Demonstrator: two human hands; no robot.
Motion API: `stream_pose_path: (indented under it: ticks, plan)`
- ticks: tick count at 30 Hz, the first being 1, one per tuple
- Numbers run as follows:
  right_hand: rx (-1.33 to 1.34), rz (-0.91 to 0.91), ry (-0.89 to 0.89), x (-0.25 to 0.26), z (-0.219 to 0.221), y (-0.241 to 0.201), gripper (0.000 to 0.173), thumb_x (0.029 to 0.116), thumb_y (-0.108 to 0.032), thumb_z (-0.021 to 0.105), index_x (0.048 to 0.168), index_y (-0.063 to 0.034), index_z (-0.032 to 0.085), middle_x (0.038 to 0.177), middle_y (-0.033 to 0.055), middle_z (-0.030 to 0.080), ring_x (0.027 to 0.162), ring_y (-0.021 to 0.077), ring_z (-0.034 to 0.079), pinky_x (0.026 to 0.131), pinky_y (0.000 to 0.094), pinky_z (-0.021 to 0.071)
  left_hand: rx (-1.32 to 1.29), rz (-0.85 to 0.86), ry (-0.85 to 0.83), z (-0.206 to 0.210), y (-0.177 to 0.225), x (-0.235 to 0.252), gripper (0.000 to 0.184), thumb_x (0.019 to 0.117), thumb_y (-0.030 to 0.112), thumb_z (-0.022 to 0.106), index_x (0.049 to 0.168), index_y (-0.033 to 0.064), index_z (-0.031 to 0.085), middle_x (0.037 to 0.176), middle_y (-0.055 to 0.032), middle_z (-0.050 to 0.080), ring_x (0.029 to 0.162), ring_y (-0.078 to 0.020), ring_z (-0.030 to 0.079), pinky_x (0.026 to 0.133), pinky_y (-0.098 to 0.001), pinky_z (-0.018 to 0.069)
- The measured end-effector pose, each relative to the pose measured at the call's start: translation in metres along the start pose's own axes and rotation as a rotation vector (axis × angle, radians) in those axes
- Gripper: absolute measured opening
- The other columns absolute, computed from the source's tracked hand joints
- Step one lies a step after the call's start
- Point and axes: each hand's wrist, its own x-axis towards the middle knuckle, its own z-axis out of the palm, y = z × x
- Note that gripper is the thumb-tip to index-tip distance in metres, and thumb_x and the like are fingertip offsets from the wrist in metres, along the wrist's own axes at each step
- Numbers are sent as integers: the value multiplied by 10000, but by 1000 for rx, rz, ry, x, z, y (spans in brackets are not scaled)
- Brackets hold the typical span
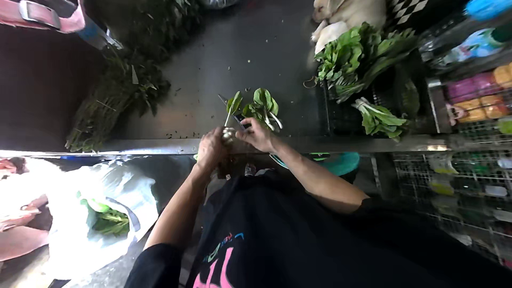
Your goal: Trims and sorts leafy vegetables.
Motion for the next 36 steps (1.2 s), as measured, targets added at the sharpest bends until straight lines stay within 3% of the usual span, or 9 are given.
stream_pose_path:
  ticks: [2,7,11,15,20,26,28,31,36]
  plan:
    - [-121,-1,160,17,0,8,599,1023,-446,614,1409,-8,480,1116,191,695,945,288,719,861,478,596,-136,-118,69,-13,-12,-4,465,853,254,811,1242,60,646,1074,-207,702,982,-398,693,828,-647,547]
    - [-736,52,355,60,27,55,716,925,-455,735,1410,18,504,1330,292,568,1226,443,592,1005,557,522,-269,-89,142,-40,-24,-15,390,834,205,813,1181,103,667,984,-126,726,864,-283,714,760,-564,583]
    - [-705,315,333,64,36,43,614,963,-198,638,1499,1,414,1301,270,624,1163,430,651,942,585,541,-402,-144,114,-47,-39,-10,409,859,282,814,1193,104,658,926,-103,733,815,-250,718,741,-538,588]
    - [-535,453,386,39,25,2,729,945,-284,670,1567,-90,342,1164,257,692,1039,452,690,861,664,535,-471,-174,-13,-64,-55,-1,424,857,300,818,1198,102,662,944,-119,719,835,-265,704,751,-551,577]
    - [-480,337,554,19,19,-19,461,974,-303,657,1310,4,583,1078,256,692,1005,423,691,863,624,540,-593,-226,-231,-63,-79,34,368,853,284,813,1098,42,682,941,-140,716,865,-272,702,802,-546,573]
    - [-627,429,525,30,9,-14,496,940,-269,675,1335,12,569,1259,255,645,1146,425,651,947,616,515,-614,-301,-431,-72,-63,57,351,855,235,792,1101,19,664,912,-154,709,795,-269,693,724,-486,579]
    - [-504,368,533,25,6,-22,468,940,-239,657,1325,14,571,1179,248,671,1093,414,669,921,614,528,-620,-289,-461,-75,-57,61,355,864,247,776,1120,32,658,920,-144,706,798,-259,689,724,-478,579]
    - [-445,69,402,10,17,-33,331,888,-213,653,1167,-35,664,897,163,706,819,339,704,716,591,570,-589,-248,-489,-66,-52,71,348,859,265,778,1102,42,667,922,-143,715,816,-261,705,745,-490,591]
    - [-534,-244,224,10,25,-41,321,920,-376,698,939,-56,690,759,95,679,693,255,691,622,498,577,-456,-155,-461,-66,-27,68,281,859,223,797,1081,73,710,968,-109,722,898,-232,694,822,-502,569]
